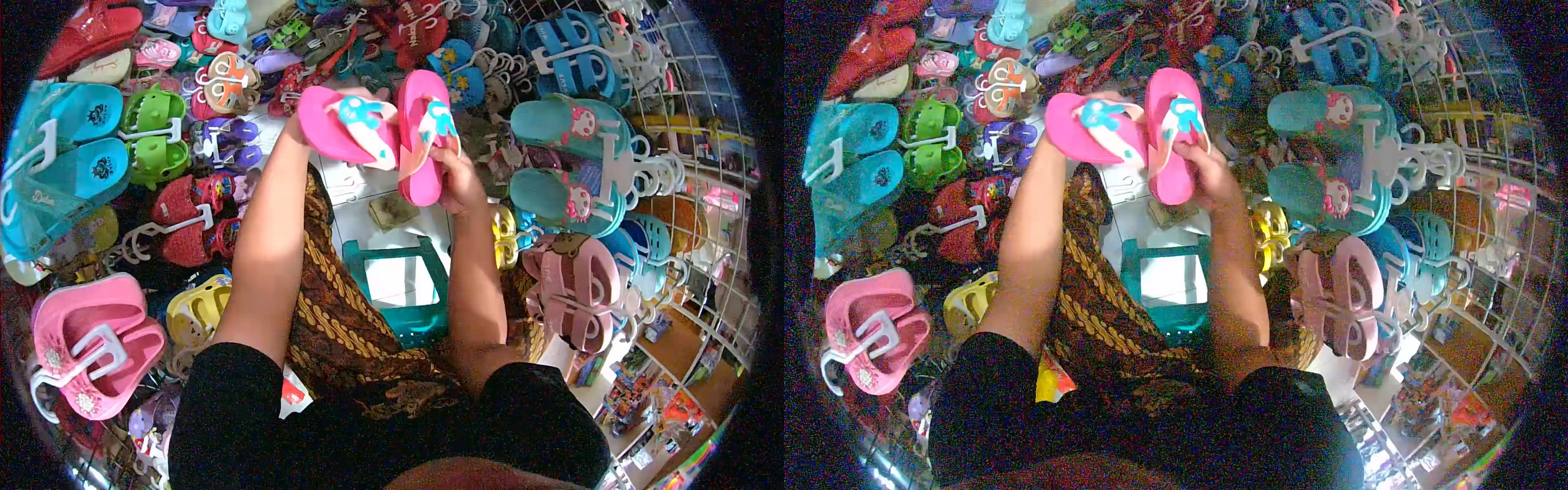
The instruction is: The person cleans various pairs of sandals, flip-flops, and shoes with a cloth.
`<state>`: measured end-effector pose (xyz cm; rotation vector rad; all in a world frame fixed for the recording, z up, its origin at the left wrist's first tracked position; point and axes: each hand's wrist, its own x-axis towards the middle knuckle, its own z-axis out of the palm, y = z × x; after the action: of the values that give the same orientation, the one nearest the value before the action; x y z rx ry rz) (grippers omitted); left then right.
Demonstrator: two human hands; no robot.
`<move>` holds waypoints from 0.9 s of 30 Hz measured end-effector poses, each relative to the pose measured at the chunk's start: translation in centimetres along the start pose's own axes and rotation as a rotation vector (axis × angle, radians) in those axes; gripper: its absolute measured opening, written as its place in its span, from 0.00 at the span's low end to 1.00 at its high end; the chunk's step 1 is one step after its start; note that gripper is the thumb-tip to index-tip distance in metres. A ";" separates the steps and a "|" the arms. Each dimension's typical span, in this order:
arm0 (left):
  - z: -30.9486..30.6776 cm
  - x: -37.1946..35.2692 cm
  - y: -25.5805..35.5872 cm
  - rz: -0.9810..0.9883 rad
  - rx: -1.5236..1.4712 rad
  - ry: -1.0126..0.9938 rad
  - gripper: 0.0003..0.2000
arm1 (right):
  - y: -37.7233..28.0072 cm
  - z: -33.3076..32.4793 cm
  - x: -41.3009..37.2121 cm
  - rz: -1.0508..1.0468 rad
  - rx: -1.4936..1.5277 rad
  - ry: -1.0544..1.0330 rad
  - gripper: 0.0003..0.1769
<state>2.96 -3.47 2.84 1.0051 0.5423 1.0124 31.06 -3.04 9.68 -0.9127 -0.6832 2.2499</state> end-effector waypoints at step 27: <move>7.5 3.2 3.0 0.041 0.059 0.598 0.36 | -3.3 1.8 2.1 -0.385 -0.392 0.226 0.24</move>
<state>8.89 -3.34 9.14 0.7564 1.0484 1.3461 29.59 0.21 12.06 -1.0910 -1.1108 1.6748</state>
